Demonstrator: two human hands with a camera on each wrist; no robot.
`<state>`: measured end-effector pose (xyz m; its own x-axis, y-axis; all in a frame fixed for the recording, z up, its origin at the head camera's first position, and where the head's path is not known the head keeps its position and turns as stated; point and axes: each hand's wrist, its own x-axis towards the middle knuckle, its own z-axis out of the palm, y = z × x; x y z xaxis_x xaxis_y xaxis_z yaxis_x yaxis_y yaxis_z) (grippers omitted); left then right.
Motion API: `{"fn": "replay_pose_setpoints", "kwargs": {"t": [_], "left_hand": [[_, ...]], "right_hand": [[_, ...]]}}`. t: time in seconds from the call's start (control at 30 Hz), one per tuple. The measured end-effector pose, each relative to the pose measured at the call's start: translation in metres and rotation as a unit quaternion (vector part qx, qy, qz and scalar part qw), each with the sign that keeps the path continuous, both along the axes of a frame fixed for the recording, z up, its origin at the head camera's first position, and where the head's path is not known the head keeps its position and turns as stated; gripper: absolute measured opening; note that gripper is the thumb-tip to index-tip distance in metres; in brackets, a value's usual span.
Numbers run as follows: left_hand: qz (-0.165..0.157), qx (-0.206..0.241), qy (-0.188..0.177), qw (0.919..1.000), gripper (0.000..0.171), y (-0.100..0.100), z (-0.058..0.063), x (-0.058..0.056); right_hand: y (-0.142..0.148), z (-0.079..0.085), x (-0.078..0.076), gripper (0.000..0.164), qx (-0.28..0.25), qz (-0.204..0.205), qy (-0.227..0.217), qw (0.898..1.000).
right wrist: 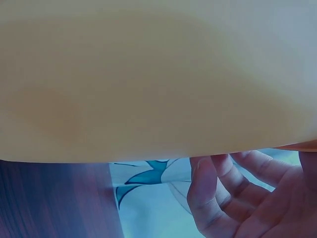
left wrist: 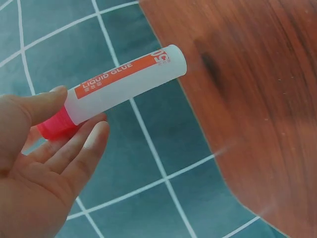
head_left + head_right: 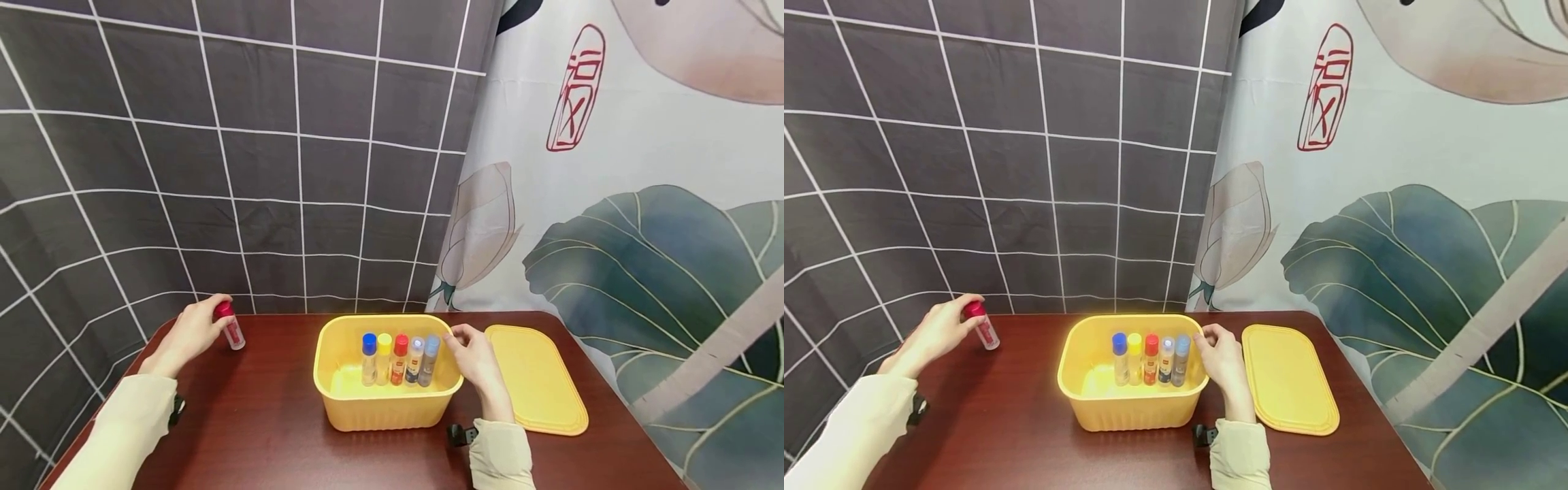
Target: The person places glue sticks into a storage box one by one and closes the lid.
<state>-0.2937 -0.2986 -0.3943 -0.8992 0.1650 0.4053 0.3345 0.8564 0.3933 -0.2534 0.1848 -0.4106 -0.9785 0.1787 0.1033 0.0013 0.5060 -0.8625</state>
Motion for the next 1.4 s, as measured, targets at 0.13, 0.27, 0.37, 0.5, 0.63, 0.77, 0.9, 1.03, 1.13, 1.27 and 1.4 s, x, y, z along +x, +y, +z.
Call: {"fn": "replay_pose_setpoints", "kwargs": {"t": [0.13,0.27,0.37,0.5,0.63,0.77,0.9,1.03,1.13,1.27,1.4], "left_hand": [[-0.010,-0.010,0.014,0.9998,0.036,0.005,0.007,0.004],[-0.024,-0.019,0.031,0.9990,0.037,0.011,0.015,0.007],[-0.036,-0.023,0.042,0.9982,0.038,0.019,0.023,0.008],[-0.053,-0.031,0.065,0.9960,0.036,0.031,0.033,0.010],[-0.069,-0.031,0.078,0.9940,0.036,0.043,0.043,0.015],[-0.077,-0.032,0.076,0.9936,0.037,0.055,0.051,0.020],[-0.081,-0.035,0.069,0.9937,0.040,0.067,0.060,0.025],[-0.094,-0.034,0.070,0.9925,0.041,0.079,0.066,0.029],[-0.105,-0.033,0.071,0.9913,0.041,0.087,0.070,0.031],[-0.116,-0.033,0.072,0.9902,0.039,0.097,0.076,0.033],[-0.128,-0.025,0.072,0.9889,0.037,0.108,0.081,0.035]], "right_hand": [[-0.002,-0.003,0.003,0.019,-0.006,0.005,-0.006,1.000],[-0.004,-0.005,0.003,0.018,-0.013,0.005,-0.004,1.000],[-0.004,-0.005,0.002,0.018,-0.008,0.001,0.001,1.000],[-0.003,-0.004,0.000,0.018,-0.003,0.000,0.003,1.000],[-0.002,-0.003,-0.001,0.018,-0.006,0.001,0.005,1.000],[0.000,-0.002,0.000,0.018,-0.004,0.001,0.004,1.000],[0.001,-0.001,0.000,0.018,-0.002,0.002,0.002,1.000],[0.001,0.001,-0.001,0.019,-0.001,0.001,0.000,1.000],[0.001,0.001,-0.001,0.019,-0.002,0.000,-0.002,1.000],[0.001,0.001,-0.001,0.019,-0.005,0.002,-0.001,1.000],[0.001,0.001,-0.001,0.018,-0.003,0.003,0.001,1.000]]}}
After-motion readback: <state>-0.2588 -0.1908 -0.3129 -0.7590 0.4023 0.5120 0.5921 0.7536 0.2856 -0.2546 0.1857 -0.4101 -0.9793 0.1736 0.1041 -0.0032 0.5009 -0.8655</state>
